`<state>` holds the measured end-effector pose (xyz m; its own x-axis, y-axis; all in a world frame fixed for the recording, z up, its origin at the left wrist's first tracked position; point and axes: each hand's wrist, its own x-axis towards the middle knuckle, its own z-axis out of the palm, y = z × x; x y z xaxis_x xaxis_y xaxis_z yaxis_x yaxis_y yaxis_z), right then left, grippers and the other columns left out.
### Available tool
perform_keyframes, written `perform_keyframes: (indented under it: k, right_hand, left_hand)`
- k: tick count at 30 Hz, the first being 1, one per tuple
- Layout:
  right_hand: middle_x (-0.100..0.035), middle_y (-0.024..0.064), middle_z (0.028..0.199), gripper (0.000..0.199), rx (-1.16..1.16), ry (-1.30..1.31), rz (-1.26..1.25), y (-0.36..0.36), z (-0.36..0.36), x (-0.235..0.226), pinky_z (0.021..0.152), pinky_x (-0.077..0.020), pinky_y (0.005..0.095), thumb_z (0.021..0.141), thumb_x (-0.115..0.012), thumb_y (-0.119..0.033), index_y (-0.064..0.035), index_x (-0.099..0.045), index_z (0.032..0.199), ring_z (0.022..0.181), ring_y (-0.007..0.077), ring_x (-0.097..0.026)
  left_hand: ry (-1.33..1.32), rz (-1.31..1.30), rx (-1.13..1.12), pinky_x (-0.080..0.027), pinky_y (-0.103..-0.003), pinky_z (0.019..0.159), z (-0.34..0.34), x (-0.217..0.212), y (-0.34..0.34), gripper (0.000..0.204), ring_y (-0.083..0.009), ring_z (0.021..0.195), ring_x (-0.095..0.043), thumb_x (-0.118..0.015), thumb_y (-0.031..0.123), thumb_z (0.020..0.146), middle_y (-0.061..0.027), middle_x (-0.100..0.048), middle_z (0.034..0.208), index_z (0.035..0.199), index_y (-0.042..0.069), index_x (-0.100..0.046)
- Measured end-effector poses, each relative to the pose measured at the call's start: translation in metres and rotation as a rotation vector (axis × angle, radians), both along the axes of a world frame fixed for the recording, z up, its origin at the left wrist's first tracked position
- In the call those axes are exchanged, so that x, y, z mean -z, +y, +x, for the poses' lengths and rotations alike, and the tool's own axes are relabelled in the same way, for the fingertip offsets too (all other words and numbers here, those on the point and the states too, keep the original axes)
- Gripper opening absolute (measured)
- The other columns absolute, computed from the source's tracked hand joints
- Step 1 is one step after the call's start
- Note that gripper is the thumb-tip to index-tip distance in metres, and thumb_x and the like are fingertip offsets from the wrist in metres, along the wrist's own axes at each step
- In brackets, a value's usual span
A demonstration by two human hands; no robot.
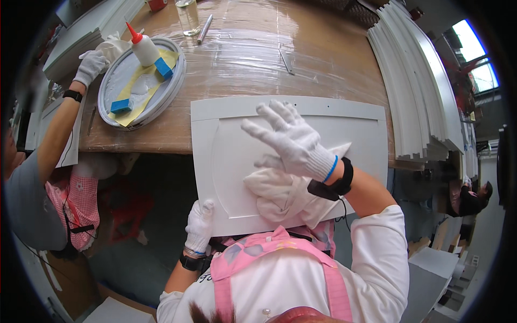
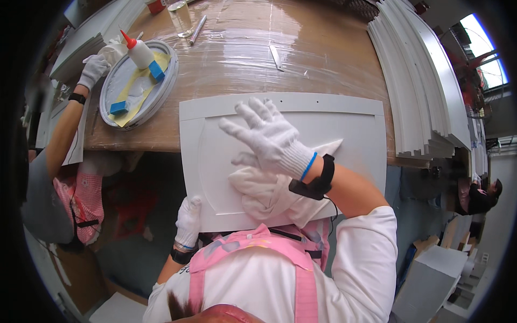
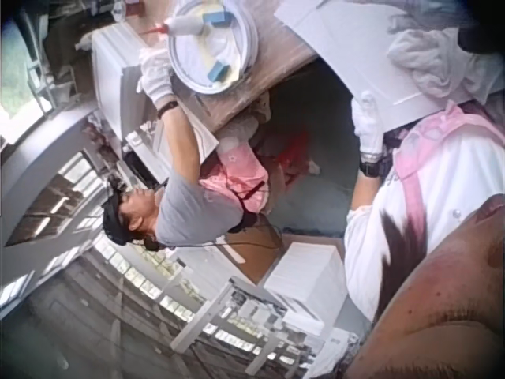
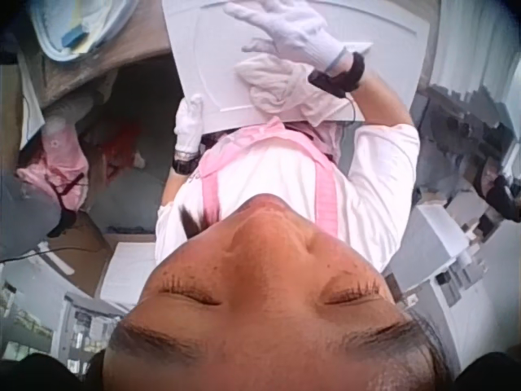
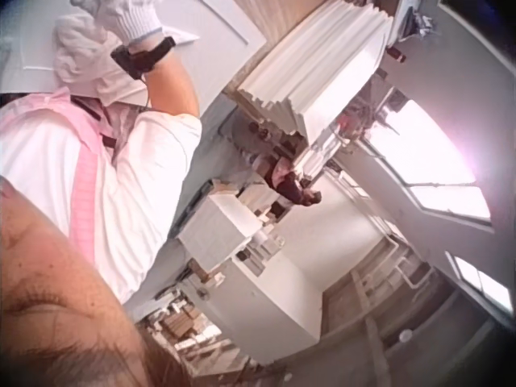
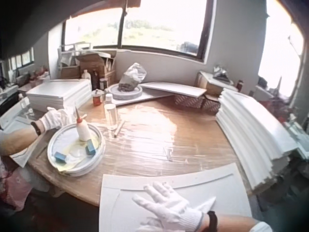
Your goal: Cleaning, scraping, and wiping residue from white cabinet door panels at a workbench.
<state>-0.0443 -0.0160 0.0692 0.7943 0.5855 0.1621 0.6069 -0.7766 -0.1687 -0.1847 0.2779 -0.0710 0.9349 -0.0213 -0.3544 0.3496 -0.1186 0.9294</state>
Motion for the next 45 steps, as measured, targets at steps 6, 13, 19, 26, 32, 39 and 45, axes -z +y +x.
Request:
perform_keyframes:
  k: [6,13,19,26,32,39,45]
  right_hand:
    - [-0.052,0.0194,0.134,0.053,-0.436,0.062,-0.071,-0.057,-0.101,0.047,0.101,-0.0452,0.0542,0.08,-0.069,-0.034,-0.0186,-0.058,0.13,0.123,0.0388,-0.053]
    - [-0.057,0.0198,0.128,0.047,0.021,-0.168,0.361,0.03,0.003,0.004,0.098,-0.0466,0.0492,0.082,-0.067,-0.014,-0.0133,-0.059,0.128,0.119,0.0356,-0.056]
    - [-0.038,0.0169,0.154,0.052,0.185,-0.022,0.109,0.012,0.047,0.058,0.12,-0.0228,0.0477,0.094,-0.055,-0.029,-0.0201,-0.048,0.144,0.143,0.0399,-0.033]
    - [-0.035,0.0256,0.152,0.068,1.212,-0.27,0.004,-0.283,0.009,0.081,0.117,-0.0244,0.0504,0.098,-0.05,-0.041,-0.0143,-0.025,0.155,0.139,0.0433,-0.035]
    - [-0.03,0.0213,0.156,0.07,0.8,-0.055,-0.14,-0.09,0.032,0.074,0.12,-0.0169,0.0491,0.094,-0.055,-0.045,-0.0138,-0.033,0.152,0.145,0.0417,-0.025]
    - [-0.047,0.0166,0.141,0.052,0.685,-0.044,0.146,-0.086,0.026,0.054,0.102,-0.0452,0.0441,0.082,-0.072,-0.022,-0.0171,-0.057,0.132,0.126,0.0372,-0.048]
    - [-0.057,0.0161,0.122,0.032,0.996,0.143,0.21,-0.086,0.035,0.034,0.097,-0.0482,0.0414,0.085,-0.066,-0.021,-0.0137,-0.067,0.116,0.113,0.0349,-0.056]
  left_hand:
    - [-0.033,0.085,0.038,-0.049,-0.029,0.075,0.005,-0.001,-0.003,0.065,-0.0109,0.084,-0.055,-0.053,0.062,0.095,-0.0042,-0.062,0.092,0.106,-0.002,-0.057]
    - [-0.05,0.101,0.02,-0.048,-0.029,0.08,0.006,-0.021,-0.012,0.057,-0.0112,0.087,-0.055,-0.049,0.054,0.101,-0.0051,-0.062,0.098,0.113,-0.001,-0.058]
    - [-0.026,0.144,0.001,-0.047,-0.03,0.078,0.004,-0.02,-0.014,0.051,-0.0114,0.084,-0.053,-0.049,0.051,0.101,-0.0041,-0.059,0.092,0.105,0.0,-0.058]
    - [-0.066,0.19,-0.009,-0.047,-0.027,0.07,0.005,-0.01,-0.013,0.056,-0.0091,0.077,-0.052,-0.053,0.056,0.098,-0.0015,-0.057,0.085,0.1,0.0,-0.056]
    - [-0.064,0.14,-0.044,-0.047,-0.027,0.071,0.004,-0.012,-0.012,0.059,-0.0079,0.078,-0.051,-0.053,0.058,0.097,-0.0007,-0.058,0.085,0.101,0.0,-0.057]
    - [-0.049,0.162,-0.048,-0.048,-0.027,0.072,0.001,-0.005,-0.006,0.061,-0.0074,0.08,-0.053,-0.053,0.06,0.096,-0.0007,-0.06,0.088,0.103,0.0,-0.058]
    - [-0.024,0.126,-0.064,-0.049,-0.027,0.071,0.004,0.002,-0.01,0.064,-0.008,0.079,-0.054,-0.054,0.063,0.094,-0.0017,-0.061,0.087,0.103,-0.001,-0.058]
